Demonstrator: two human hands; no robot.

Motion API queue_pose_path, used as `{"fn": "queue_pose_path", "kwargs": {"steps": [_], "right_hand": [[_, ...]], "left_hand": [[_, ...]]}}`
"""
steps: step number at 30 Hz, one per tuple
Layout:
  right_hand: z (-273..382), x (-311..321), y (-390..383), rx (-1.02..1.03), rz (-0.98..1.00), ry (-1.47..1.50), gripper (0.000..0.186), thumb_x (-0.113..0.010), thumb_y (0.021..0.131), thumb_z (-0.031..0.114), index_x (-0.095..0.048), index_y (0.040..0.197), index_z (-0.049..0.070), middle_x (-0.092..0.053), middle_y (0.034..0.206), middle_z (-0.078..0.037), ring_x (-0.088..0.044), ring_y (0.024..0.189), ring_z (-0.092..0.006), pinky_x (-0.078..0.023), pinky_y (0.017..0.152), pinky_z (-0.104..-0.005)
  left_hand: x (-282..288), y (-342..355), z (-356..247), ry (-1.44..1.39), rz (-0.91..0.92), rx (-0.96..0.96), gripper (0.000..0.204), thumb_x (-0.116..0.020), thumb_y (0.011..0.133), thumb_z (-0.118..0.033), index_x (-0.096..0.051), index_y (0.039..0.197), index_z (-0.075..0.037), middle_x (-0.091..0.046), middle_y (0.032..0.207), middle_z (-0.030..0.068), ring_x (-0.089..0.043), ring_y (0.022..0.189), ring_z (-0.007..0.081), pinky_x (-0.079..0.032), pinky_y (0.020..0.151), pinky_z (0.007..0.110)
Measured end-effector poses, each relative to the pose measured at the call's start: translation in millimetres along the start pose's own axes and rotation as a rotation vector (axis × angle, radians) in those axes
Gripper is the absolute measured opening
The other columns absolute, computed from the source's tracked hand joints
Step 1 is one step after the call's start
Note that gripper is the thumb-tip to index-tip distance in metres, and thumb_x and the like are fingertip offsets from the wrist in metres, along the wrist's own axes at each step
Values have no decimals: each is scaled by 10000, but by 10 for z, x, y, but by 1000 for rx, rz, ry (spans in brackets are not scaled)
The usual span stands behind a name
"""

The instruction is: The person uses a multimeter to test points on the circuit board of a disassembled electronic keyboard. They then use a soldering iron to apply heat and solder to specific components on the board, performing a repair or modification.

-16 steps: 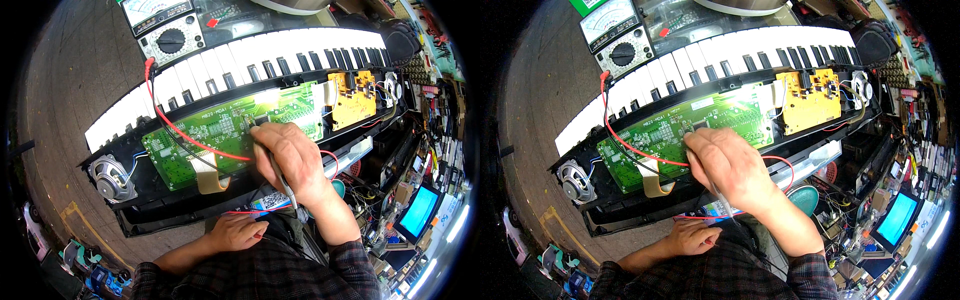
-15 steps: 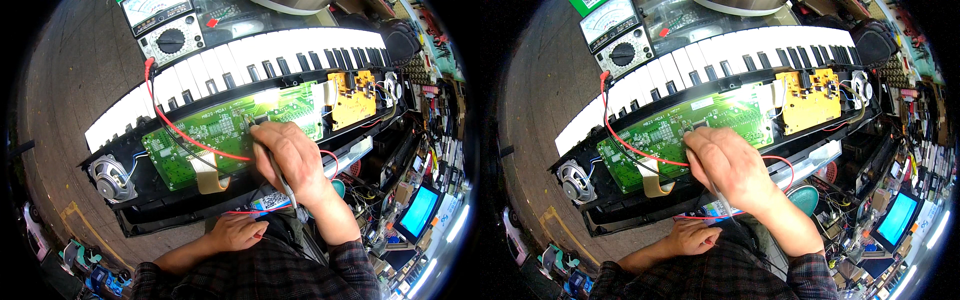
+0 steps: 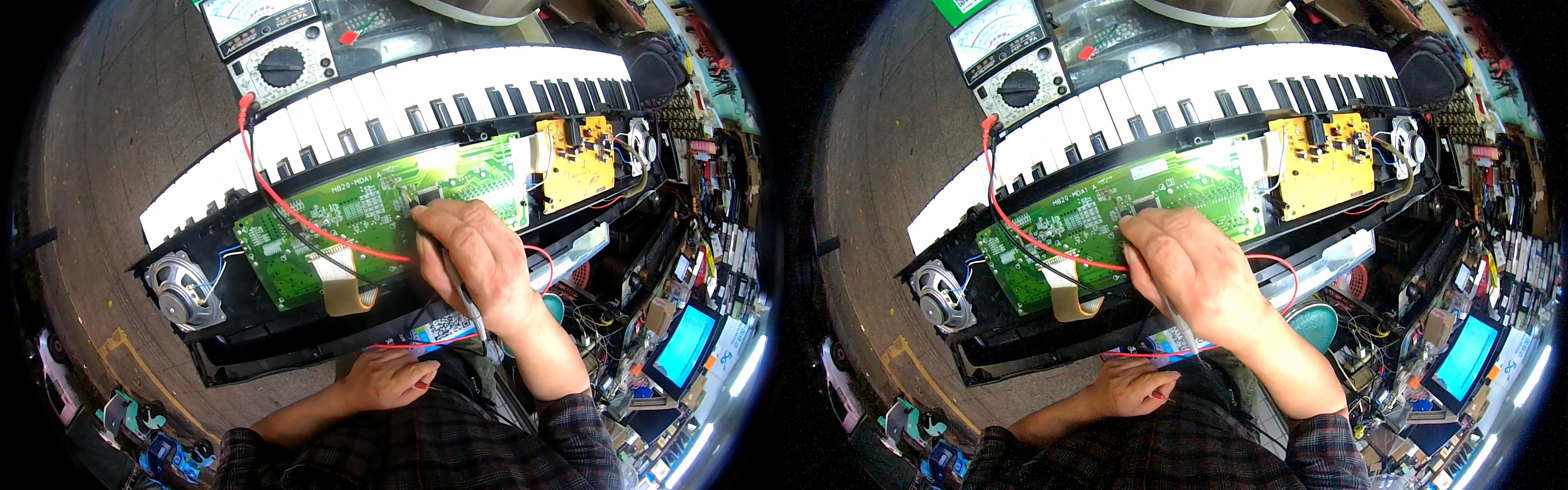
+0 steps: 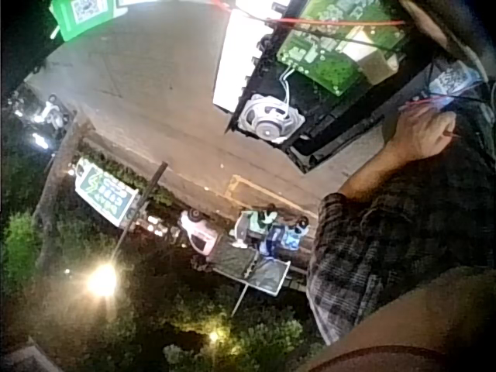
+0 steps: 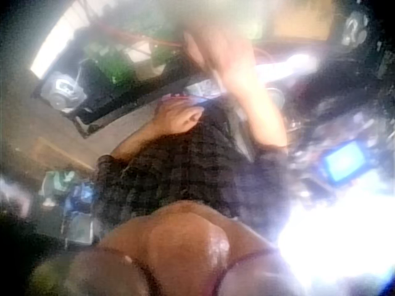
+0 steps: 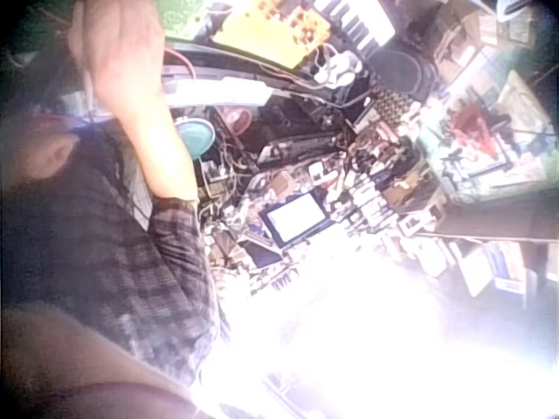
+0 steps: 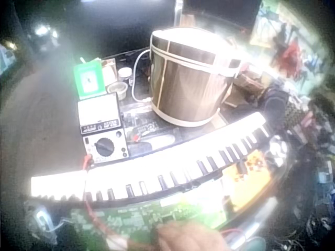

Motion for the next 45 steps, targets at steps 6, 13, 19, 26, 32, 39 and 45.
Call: {"fn": "queue_pose_path", "kwargs": {"steps": [6,13,19,26,32,39,45], "right_hand": [[-12,-5,-13,9,-1,-25,387,-811,864,-24,-676,1227,-25,-735,1076,-148,-729,923,-326,-608,818,-410],[6,6,-13,-7,18,-33,388,-809,861,-27,-674,1225,-38,-739,1071,-162,-731,916,-335,-610,811,-417],[16,4,5,-14,15,-18,376,-814,858,-27,-682,1210,-39,-741,1079,-168,-735,908,-342,-617,816,-423],[15,6,-2,-13,9,-14,374,-812,859,-31,-686,1212,-38,-739,1079,-170,-737,909,-342,-612,806,-419],[-1,1,-8,-9,8,-13,376,-813,860,-29,-685,1214,-35,-739,1079,-168,-737,912,-337,-613,806,-413],[0,-1,1,-4,5,-13,372,-811,861,-31,-682,1210,-40,-739,1077,-166,-737,911,-336,-615,809,-413],[1,-2,0,-11,7,-13,366,-810,866,-24,-681,1208,-39,-740,1075,-169,-738,911,-339,-615,810,-417]], "left_hand": [[-9,-16,13,7,24,18,470,-868,760,-92,-733,1209,-128,-695,816,-12,-700,680,190,-552,608,326],[6,8,-13,28,33,45,334,-867,821,-126,-752,1134,-131,-702,835,2,-717,720,194,-577,646,333],[-15,-47,24,14,25,11,489,-885,763,-91,-720,1223,-131,-745,936,46,-740,734,220,-588,642,344],[7,-4,-10,39,13,6,470,-884,762,-90,-731,1205,-131,-731,886,32,-723,706,204,-563,625,326],[2,-17,-1,27,10,3,474,-884,764,-80,-732,1210,-123,-743,904,39,-732,717,210,-578,646,327],[-13,-46,-7,52,37,32,440,-888,774,-91,-746,1190,-123,-766,954,61,-757,759,217,-601,680,326],[10,-18,-24,72,15,6,448,-888,775,-91,-742,1197,-124,-769,968,59,-757,754,215,-604,682,328]]}}
Point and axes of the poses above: each hand's wrist, its own y-axis towards the middle knuckle, its own x-axis out of the back of the hand, z = x × y, the point moved 5 cm from there along y, towards the middle knuckle
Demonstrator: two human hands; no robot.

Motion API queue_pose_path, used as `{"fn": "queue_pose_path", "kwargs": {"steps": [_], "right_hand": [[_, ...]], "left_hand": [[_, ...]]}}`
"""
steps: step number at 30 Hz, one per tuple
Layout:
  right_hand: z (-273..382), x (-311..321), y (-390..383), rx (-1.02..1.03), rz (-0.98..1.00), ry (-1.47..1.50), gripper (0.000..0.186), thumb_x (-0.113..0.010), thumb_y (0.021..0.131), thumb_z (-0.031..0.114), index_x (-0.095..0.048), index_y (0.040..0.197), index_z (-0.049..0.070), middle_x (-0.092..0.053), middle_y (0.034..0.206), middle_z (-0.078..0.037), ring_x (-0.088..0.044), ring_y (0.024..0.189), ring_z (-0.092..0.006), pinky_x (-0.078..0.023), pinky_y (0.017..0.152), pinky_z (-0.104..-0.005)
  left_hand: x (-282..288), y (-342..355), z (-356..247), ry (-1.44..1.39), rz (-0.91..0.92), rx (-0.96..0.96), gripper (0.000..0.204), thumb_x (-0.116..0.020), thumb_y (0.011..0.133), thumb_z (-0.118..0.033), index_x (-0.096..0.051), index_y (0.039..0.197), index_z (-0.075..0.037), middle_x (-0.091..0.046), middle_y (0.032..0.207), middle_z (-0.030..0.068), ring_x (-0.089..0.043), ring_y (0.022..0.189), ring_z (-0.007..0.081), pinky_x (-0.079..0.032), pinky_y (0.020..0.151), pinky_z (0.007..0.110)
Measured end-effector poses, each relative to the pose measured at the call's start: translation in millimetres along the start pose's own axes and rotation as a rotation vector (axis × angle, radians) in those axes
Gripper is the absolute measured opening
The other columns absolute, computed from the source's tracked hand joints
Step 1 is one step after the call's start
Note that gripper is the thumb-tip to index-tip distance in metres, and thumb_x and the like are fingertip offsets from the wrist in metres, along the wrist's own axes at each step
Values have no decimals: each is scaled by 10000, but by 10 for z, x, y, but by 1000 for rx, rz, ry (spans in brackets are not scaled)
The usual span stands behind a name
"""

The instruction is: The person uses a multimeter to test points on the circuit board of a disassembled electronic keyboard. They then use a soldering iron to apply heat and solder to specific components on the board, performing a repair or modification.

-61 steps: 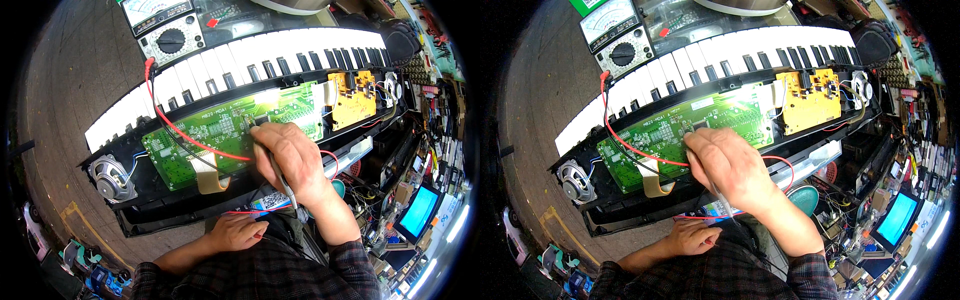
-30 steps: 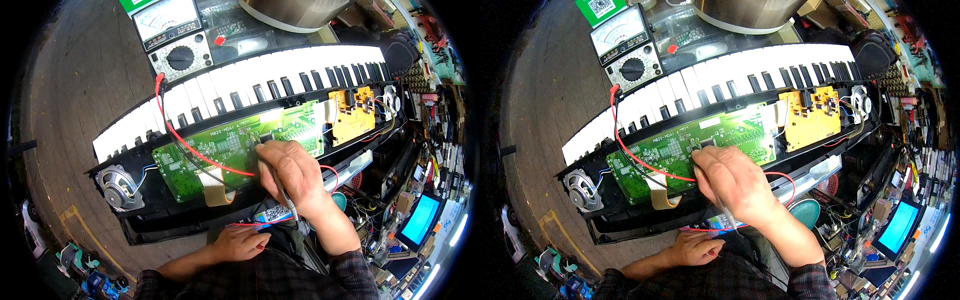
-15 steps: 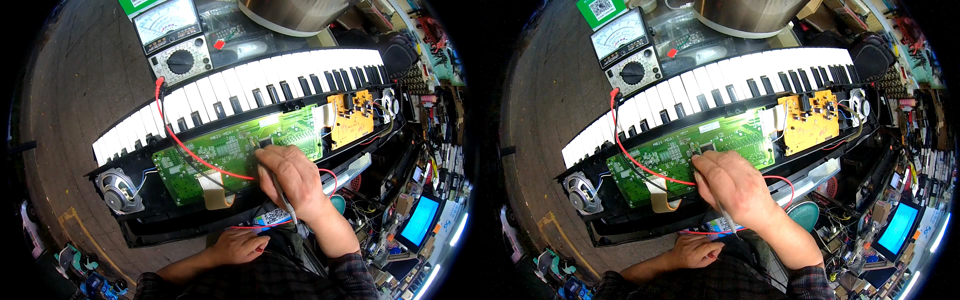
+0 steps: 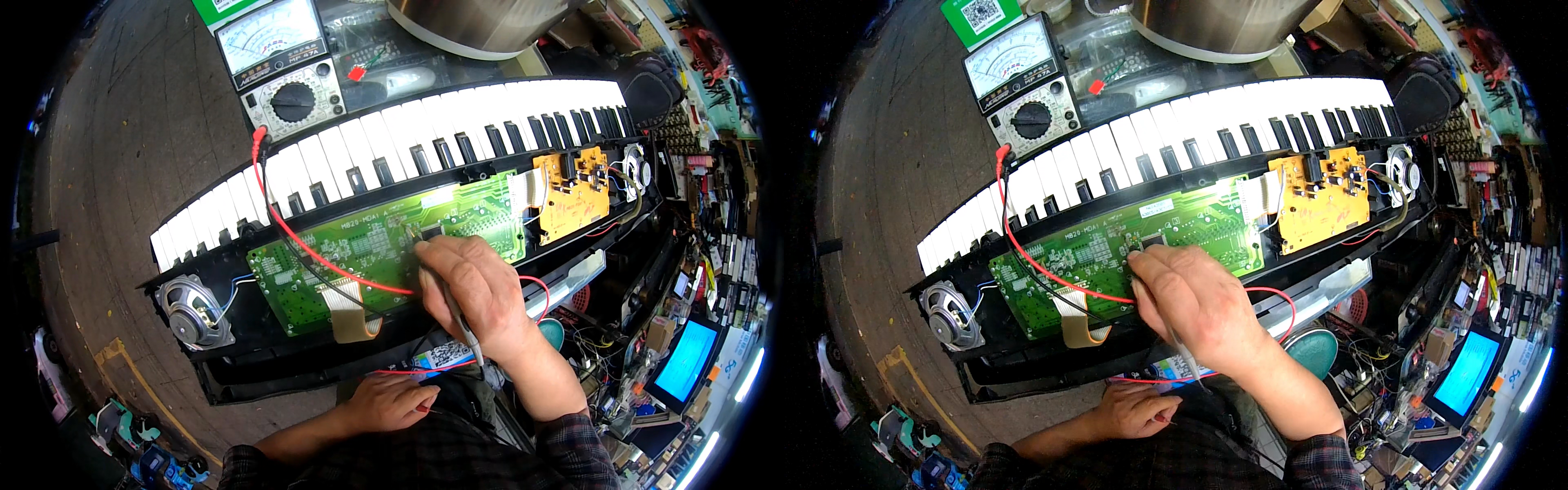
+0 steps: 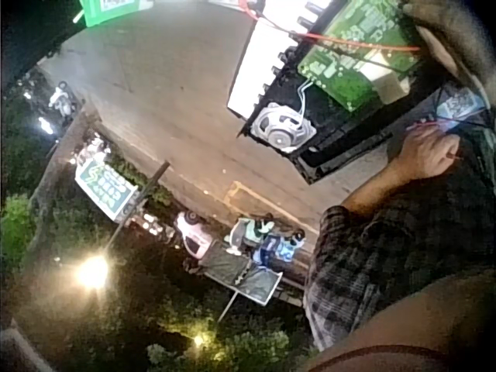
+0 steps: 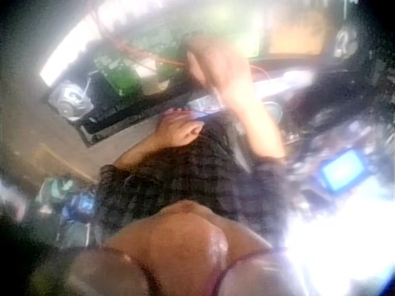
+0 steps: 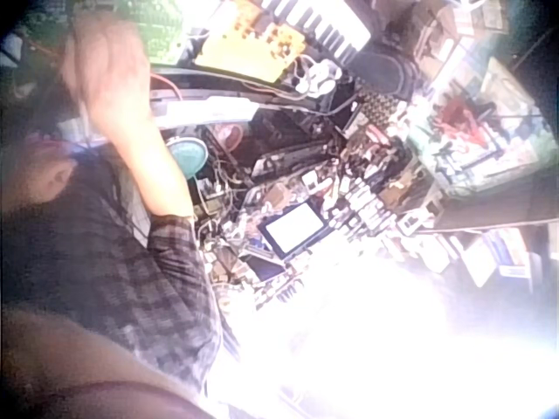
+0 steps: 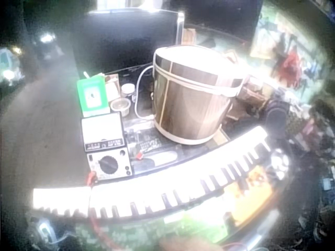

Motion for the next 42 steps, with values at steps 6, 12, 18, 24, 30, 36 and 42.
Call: {"fn": "queue_pose_path", "kwargs": {"steps": [6,12,18,24,30,36,42], "right_hand": [[-7,-3,-6,6,-2,0,369,-810,869,-19,-679,1213,-38,-739,1074,-169,-737,913,-341,-614,809,-418],[17,9,8,4,-8,-3,373,-811,865,-25,-679,1215,-36,-738,1074,-169,-736,914,-342,-614,808,-419],[-2,11,3,-3,-17,14,382,-814,857,-32,-682,1215,-39,-744,1068,-171,-738,913,-344,-617,810,-418],[-2,14,-2,-11,-32,27,377,-807,852,-39,-683,1208,-39,-747,1052,-168,-739,906,-341,-617,807,-418],[10,21,22,-15,-10,12,377,-810,852,-31,-681,1206,-37,-745,1061,-164,-737,900,-336,-615,801,-416],[13,9,20,-12,-1,13,391,-814,852,-27,-682,1220,-37,-746,1066,-164,-738,902,-338,-615,801,-418],[4,7,12,-5,0,19,410,-823,852,-18,-686,1238,-36,-748,1078,-166,-740,908,-343,-615,804,-419]], "left_hand": [[5,16,0,-31,2,1,464,-888,760,-62,-734,1195,-110,-747,903,45,-739,716,202,-590,657,316],[20,44,-9,-47,-28,-13,476,-883,761,-47,-721,1206,-98,-719,849,30,-716,679,198,-573,631,318],[6,27,10,-35,-15,-6,469,-886,769,-57,-718,1205,-104,-705,823,17,-708,670,192,-552,606,316],[2,6,13,-39,-14,4,466,-893,785,-95,-719,1217,-122,-691,818,0,-704,678,189,-540,601,317],[-2,1,22,-38,-4,6,472,-896,770,-102,-731,1210,-136,-706,842,2,-710,690,188,-538,602,315],[15,12,3,-8,-4,-1,474,-888,753,-87,-738,1199,-138,-733,875,15,-727,710,188,-552,616,311],[24,37,-1,-5,-28,-15,440,-891,763,-93,-749,1178,-135,-738,896,25,-732,722,197,-564,630,315]]}}
Point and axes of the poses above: each hand's wrist, its own y-axis towards the middle knuckle, its own x-axis out of the back of the hand, z = x × y, the point moved 5 cm from there along y, towards the middle knuckle
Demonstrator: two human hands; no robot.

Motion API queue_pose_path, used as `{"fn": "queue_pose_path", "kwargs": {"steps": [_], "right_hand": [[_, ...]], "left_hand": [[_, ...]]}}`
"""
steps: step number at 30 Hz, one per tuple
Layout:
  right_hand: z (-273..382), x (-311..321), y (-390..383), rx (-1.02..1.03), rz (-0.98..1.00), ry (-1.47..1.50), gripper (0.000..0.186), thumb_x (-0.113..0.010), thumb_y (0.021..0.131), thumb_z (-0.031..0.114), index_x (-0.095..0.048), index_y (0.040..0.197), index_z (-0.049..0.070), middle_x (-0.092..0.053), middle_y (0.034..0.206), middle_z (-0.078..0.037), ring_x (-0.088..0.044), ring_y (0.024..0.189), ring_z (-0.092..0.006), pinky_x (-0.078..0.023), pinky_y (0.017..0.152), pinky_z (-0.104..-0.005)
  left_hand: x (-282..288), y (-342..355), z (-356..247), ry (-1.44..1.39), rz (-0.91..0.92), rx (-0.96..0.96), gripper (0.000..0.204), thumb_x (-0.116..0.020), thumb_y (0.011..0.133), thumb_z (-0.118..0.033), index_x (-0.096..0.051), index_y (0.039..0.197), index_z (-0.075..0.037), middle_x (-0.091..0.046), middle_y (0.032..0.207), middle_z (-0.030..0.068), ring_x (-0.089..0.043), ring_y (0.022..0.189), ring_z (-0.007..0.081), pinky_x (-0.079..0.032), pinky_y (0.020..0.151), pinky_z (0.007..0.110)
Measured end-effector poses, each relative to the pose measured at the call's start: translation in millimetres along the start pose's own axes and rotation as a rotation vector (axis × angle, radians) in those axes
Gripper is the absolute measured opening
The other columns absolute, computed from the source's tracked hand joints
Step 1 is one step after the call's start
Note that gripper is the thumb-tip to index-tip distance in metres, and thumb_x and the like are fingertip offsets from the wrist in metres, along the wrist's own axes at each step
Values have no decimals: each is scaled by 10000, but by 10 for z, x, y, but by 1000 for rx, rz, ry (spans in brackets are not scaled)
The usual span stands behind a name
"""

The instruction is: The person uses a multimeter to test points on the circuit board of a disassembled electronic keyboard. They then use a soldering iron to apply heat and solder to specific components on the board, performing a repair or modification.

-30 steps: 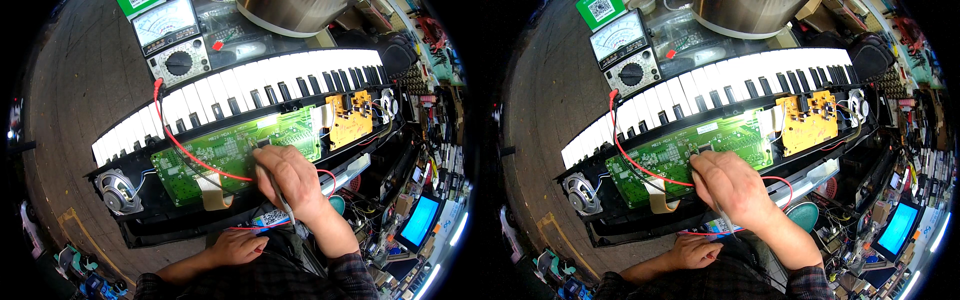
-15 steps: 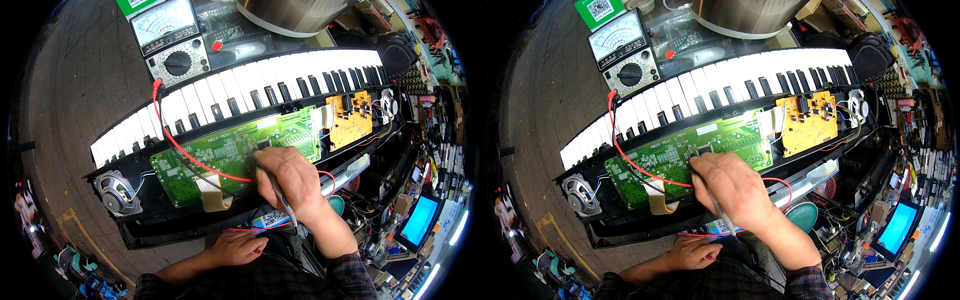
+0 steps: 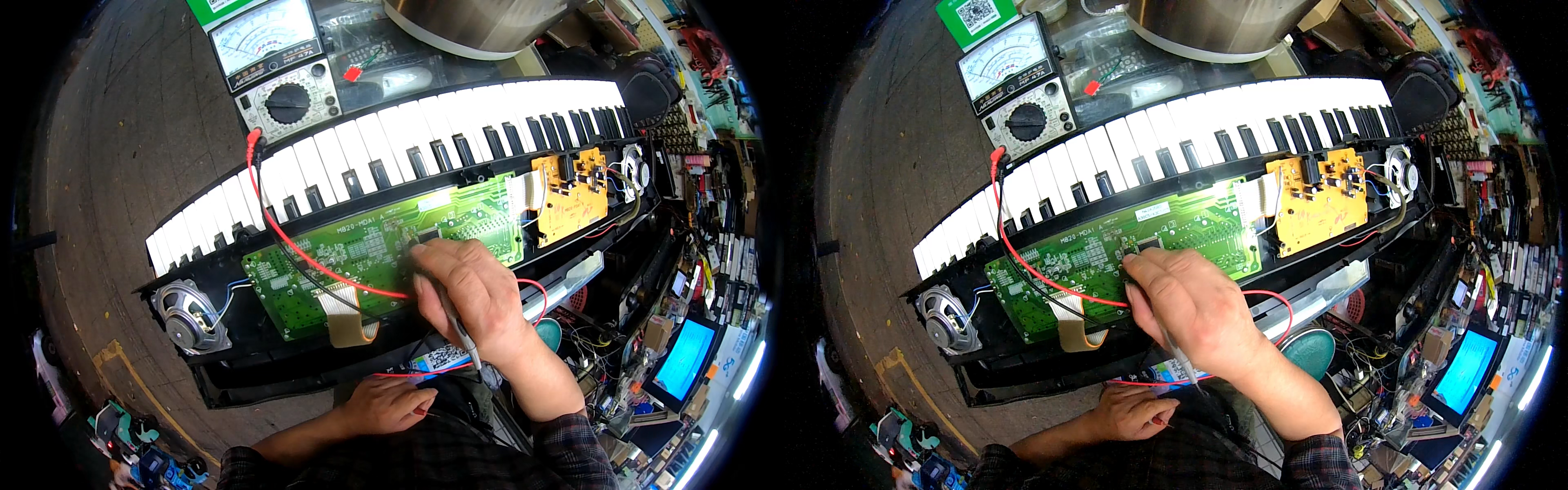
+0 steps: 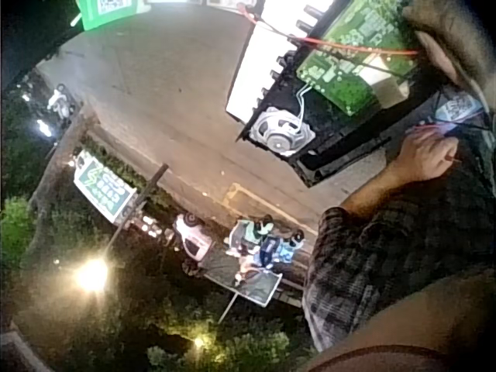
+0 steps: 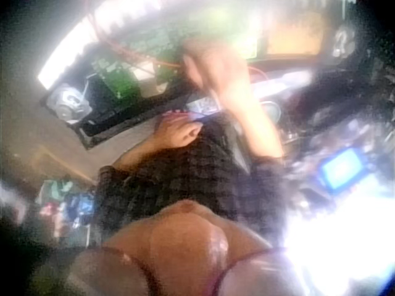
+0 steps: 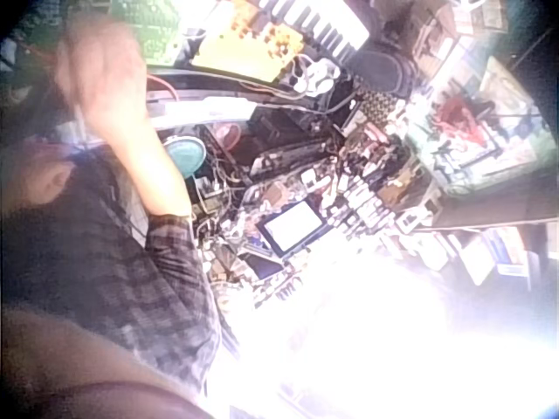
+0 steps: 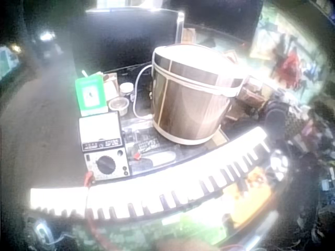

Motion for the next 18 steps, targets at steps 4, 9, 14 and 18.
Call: {"fn": "queue_pose_path", "kwargs": {"steps": [4,9,14,18], "right_hand": [[5,-6,5,-2,7,2,402,-822,858,-13,-688,1236,-36,-747,1081,-169,-742,913,-346,-615,807,-420],[2,-2,10,-2,19,-8,398,-824,861,-8,-692,1234,-38,-746,1081,-174,-743,914,-348,-615,810,-421],[-4,-9,5,3,12,-13,401,-825,861,-6,-693,1238,-43,-745,1084,-179,-743,912,-352,-615,810,-423],[4,-13,8,11,12,-5,397,-826,859,-9,-695,1232,-43,-745,1081,-181,-744,913,-354,-616,808,-426]], "left_hand": [[-11,-10,10,-6,9,0,419,-892,770,-94,-755,1165,-130,-733,886,25,-733,724,198,-570,637,318],[-11,-20,9,-40,48,29,407,-895,776,-96,-759,1159,-125,-725,874,21,-732,724,196,-574,645,317],[0,1,2,-30,28,19,404,-894,777,-98,-760,1157,-123,-720,859,14,-730,719,195,-573,644,315],[-14,-14,14,-29,34,27,393,-886,783,-100,-761,1155,-128,-722,858,13,-730,718,192,-572,643,315]]}}
Point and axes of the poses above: each hand's wrist, its own y-axis towards the middle knuckle, its own x-axis out of the back of the hand, z = x × y, the point moved 5 cm from there along y, towards the middle knuckle
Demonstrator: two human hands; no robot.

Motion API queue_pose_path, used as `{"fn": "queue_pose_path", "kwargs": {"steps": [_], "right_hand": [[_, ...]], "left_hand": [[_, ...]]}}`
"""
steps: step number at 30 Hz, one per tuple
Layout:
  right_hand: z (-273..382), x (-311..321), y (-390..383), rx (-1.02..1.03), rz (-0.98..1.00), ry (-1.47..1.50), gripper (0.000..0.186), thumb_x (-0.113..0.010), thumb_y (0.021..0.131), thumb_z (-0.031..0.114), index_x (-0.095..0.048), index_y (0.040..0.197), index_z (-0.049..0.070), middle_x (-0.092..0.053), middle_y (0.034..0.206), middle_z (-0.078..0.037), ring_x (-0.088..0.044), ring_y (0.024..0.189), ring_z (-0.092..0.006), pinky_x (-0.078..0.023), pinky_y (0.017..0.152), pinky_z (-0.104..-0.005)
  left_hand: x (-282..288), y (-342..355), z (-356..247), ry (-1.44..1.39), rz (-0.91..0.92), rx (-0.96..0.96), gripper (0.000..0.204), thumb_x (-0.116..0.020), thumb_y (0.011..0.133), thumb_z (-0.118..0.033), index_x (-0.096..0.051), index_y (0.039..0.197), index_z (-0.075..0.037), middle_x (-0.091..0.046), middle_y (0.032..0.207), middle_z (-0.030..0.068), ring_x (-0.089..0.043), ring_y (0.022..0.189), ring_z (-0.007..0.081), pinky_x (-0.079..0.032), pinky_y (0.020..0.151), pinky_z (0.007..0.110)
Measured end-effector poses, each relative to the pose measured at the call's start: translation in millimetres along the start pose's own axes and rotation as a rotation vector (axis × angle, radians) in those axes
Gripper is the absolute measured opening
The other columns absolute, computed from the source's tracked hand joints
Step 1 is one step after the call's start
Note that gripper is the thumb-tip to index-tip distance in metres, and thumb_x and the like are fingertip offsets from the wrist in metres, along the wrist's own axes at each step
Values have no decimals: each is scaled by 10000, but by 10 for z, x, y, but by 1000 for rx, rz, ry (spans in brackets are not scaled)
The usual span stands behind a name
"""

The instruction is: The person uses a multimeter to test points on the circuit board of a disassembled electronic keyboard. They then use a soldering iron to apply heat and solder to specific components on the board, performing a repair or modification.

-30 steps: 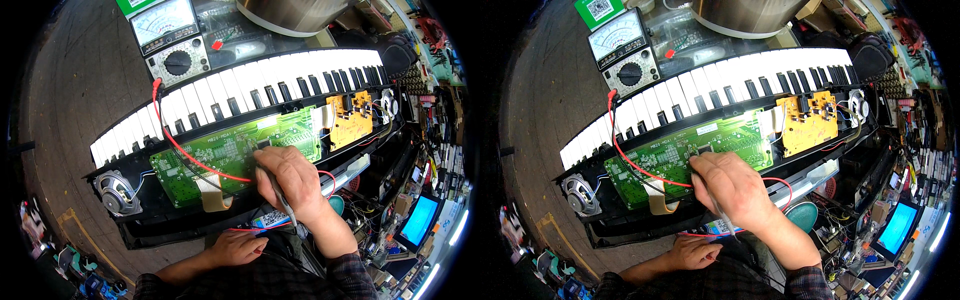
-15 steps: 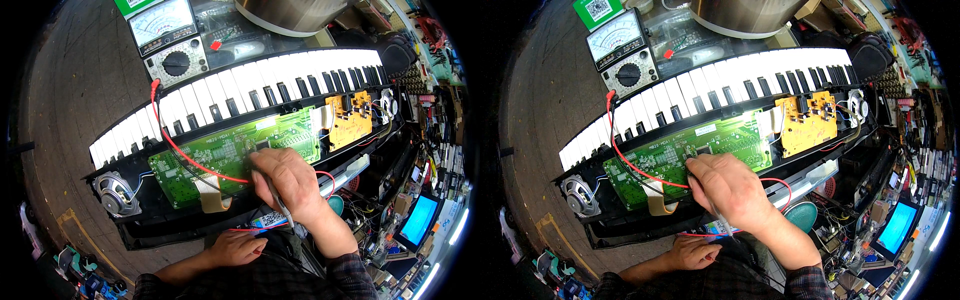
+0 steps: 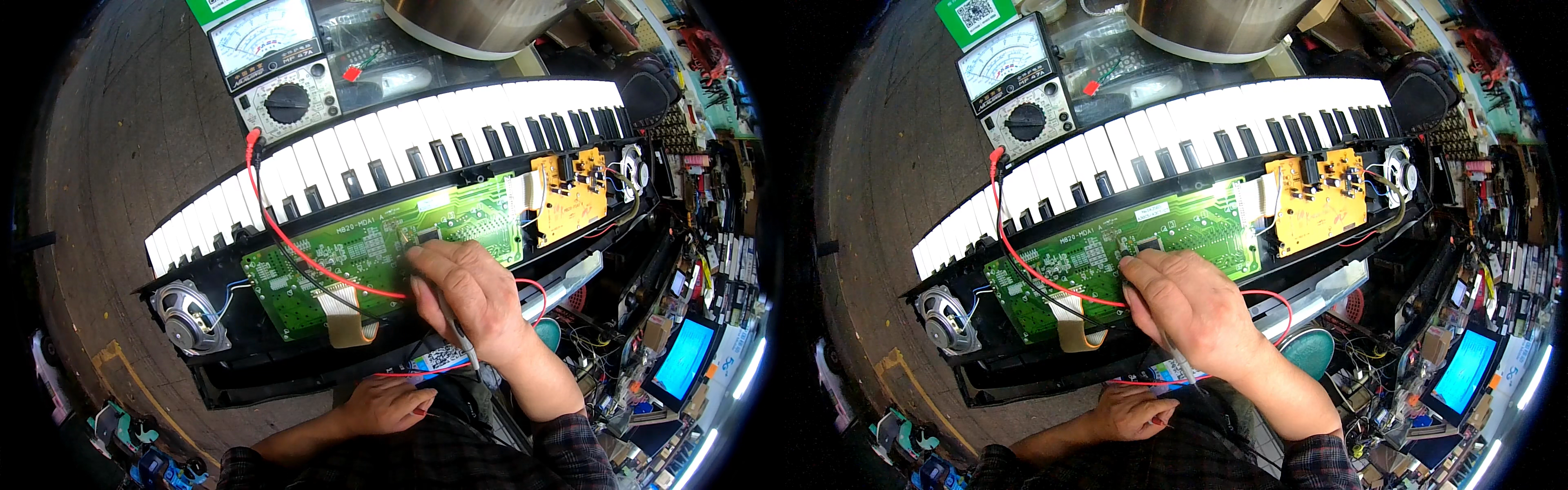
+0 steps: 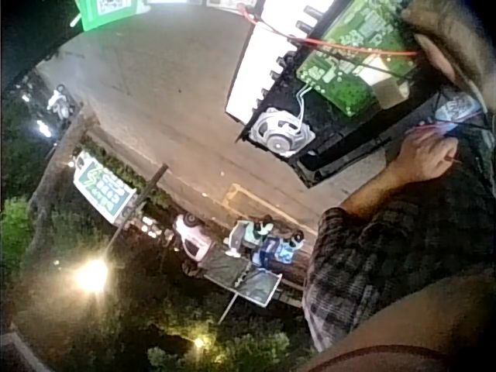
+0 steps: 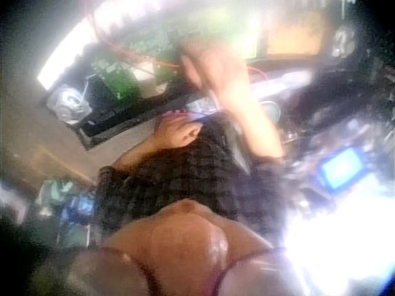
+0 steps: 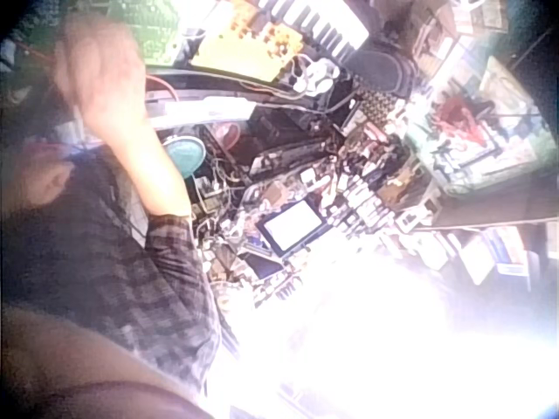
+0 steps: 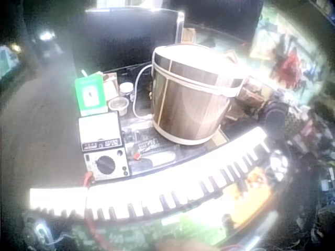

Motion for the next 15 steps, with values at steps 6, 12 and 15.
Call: {"fn": "queue_pose_path", "kwargs": {"steps": [6,12,15], "right_hand": [[7,2,6,-1,0,-4,397,-826,855,-11,-697,1229,-42,-743,1081,-178,-744,914,-353,-615,809,-426],[15,-2,0,-2,2,-13,397,-826,856,-10,-699,1231,-41,-742,1084,-173,-744,915,-348,-613,814,-426],[9,-4,-2,-1,-6,-14,394,-826,856,-10,-701,1229,-39,-742,1082,-170,-743,913,-345,-614,813,-425]], "left_hand": [[-4,-3,-5,16,8,6,379,-877,787,-99,-762,1146,-135,-731,871,17,-732,721,193,-578,652,320],[-10,-16,-4,36,-7,-6,390,-882,785,-105,-757,1154,-138,-733,879,34,-734,723,200,-586,659,324],[-1,-11,-14,32,-11,-4,405,-884,785,-98,-751,1166,-134,-731,875,35,-733,719,206,-586,650,329]]}}
Point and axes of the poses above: each hand's wrist, its own y-axis towards the middle knuckle, its own x-axis out of the back of the hand, z = x × y, the point moved 5 cm from there along y, towards the middle knuckle
